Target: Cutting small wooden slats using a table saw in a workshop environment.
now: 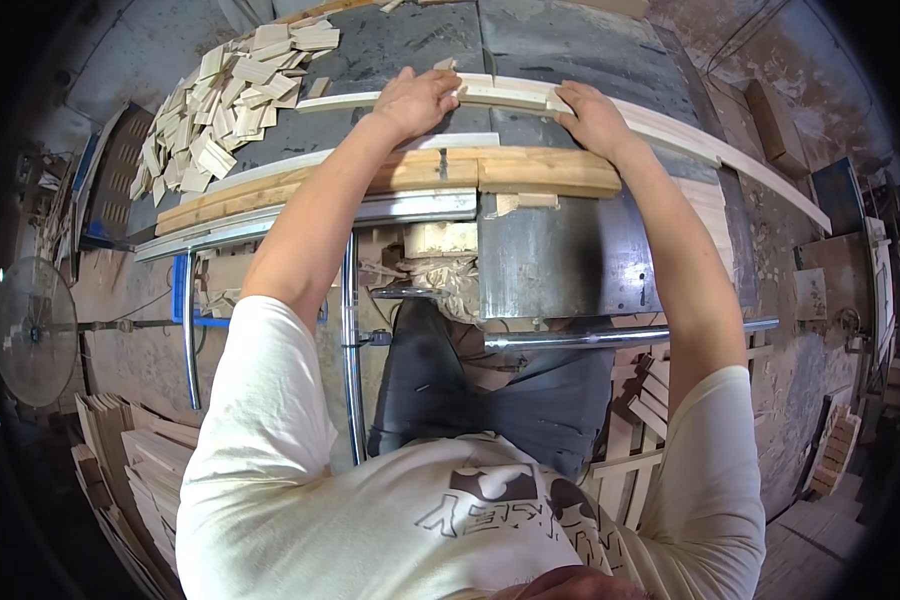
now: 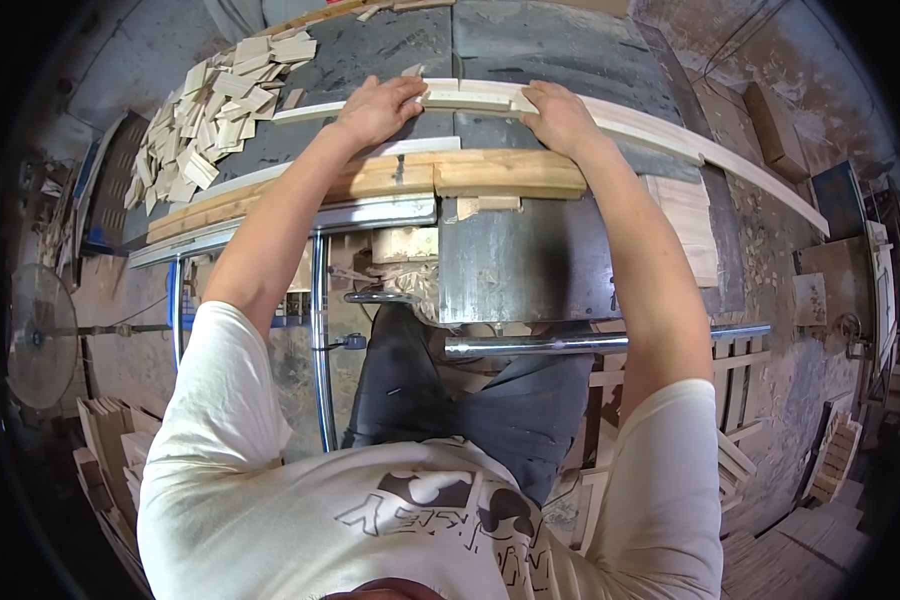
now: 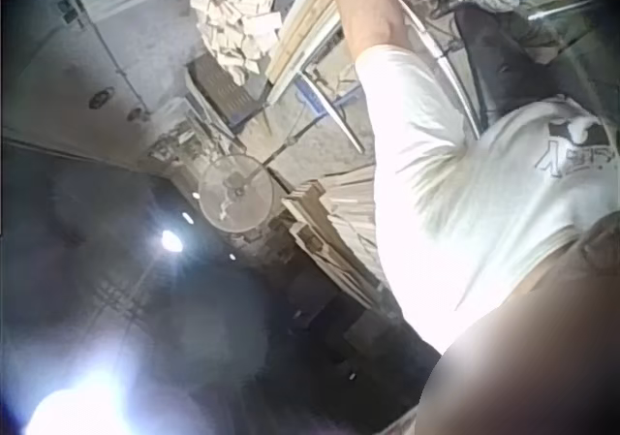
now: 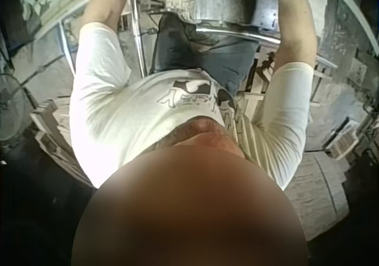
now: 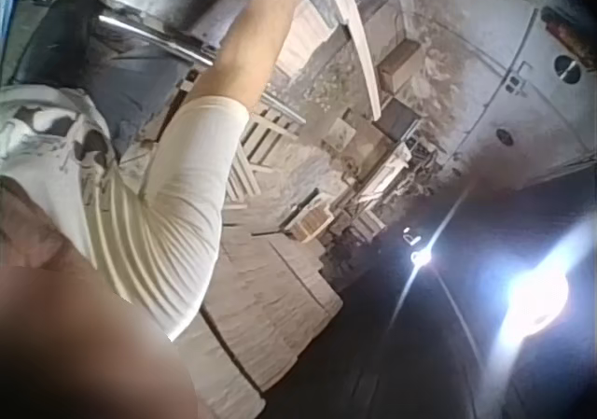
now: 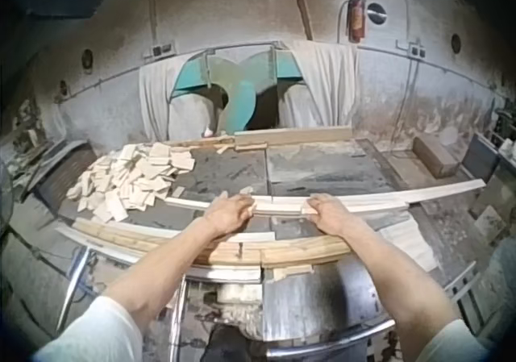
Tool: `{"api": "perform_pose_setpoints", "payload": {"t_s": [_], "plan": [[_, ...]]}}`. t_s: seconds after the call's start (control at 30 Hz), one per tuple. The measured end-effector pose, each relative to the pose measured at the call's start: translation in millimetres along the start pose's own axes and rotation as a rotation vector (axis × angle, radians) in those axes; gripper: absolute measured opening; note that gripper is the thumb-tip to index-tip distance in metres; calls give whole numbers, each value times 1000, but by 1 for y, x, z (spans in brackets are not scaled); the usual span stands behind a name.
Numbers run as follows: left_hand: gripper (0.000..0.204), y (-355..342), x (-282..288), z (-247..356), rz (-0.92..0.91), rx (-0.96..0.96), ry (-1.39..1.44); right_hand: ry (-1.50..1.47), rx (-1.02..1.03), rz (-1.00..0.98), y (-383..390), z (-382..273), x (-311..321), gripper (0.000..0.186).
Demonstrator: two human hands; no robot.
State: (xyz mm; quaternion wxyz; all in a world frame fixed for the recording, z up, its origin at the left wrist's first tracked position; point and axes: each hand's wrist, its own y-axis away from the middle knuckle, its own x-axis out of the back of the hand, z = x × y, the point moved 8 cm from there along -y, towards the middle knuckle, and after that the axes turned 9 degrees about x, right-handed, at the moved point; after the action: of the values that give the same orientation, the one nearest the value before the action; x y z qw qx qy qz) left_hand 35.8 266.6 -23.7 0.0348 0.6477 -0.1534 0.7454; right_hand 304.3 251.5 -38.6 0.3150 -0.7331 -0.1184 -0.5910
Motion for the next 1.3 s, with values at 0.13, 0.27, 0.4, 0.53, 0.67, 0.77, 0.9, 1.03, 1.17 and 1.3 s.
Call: {"api": "perform_pose_setpoints", "payload": {"t_s": [0.13,0.27,0.4,0.53,0.67,0.77,0.9,1.03,1.17,1.3], "plan": [[37,11,2,10,-164,-97,61,-44,54,82,29,-23,12,47],[29,11,17,33,-101,-165,27,-98,-21,29,44,-47,39,47],[32,8,14,26,-64,-191,187,-131,-43,2,50,-62,33,49],[33,9,39,11,-304,-70,478,-114,-117,-41,58,-61,43,52],[22,4,96,-104,158,327,823,-77,-130,-62,58,-58,50,54],[9,34,123,-232,462,620,1308,-64,-89,-80,47,-67,47,55],[22,66,89,-236,293,775,1258,-118,-121,-96,57,-49,41,55],[33,80,68,-166,96,608,1146,69,-116,-270,28,-34,66,43],[34,82,65,-111,98,325,816,-60,160,-320,-19,-41,62,22],[34,83,52,-71,67,231,691,-82,134,-161,-28,-59,51,22]]}}
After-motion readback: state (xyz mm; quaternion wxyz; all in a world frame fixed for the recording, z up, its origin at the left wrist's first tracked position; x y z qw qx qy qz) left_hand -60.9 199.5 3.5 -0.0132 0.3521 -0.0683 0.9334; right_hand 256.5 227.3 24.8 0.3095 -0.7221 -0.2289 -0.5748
